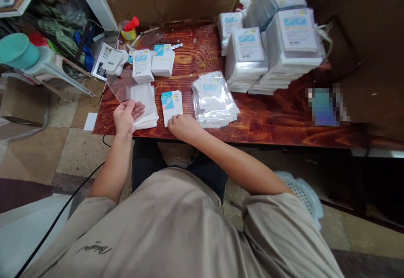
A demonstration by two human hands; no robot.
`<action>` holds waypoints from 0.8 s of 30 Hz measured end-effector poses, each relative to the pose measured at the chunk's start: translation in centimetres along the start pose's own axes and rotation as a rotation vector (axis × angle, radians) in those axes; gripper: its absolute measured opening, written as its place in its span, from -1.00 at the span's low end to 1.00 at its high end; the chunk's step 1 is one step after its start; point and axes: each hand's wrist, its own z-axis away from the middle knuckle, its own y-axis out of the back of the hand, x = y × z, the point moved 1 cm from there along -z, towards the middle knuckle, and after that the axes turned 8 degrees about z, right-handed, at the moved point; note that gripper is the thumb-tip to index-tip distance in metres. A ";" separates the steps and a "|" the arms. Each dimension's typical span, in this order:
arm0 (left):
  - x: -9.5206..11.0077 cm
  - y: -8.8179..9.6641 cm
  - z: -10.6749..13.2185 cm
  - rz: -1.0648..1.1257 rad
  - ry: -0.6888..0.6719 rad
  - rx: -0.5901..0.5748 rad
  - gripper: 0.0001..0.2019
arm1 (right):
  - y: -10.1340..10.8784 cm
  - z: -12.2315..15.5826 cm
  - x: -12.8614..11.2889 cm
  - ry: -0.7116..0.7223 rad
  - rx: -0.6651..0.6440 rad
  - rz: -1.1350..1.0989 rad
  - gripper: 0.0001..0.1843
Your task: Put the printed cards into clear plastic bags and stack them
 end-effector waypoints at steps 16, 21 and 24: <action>-0.2 -2.0 0.9 0.174 0.161 0.007 -0.94 | -0.9 -0.6 -2.3 -0.057 0.066 0.161 -0.46; 0.3 -2.0 0.0 0.213 0.120 0.011 -0.96 | -2.2 0.0 -2.6 -0.029 0.143 0.151 -0.50; 0.1 -1.9 -0.5 0.205 0.099 -0.008 -0.92 | -3.2 0.1 -2.6 -0.069 0.229 0.112 -0.53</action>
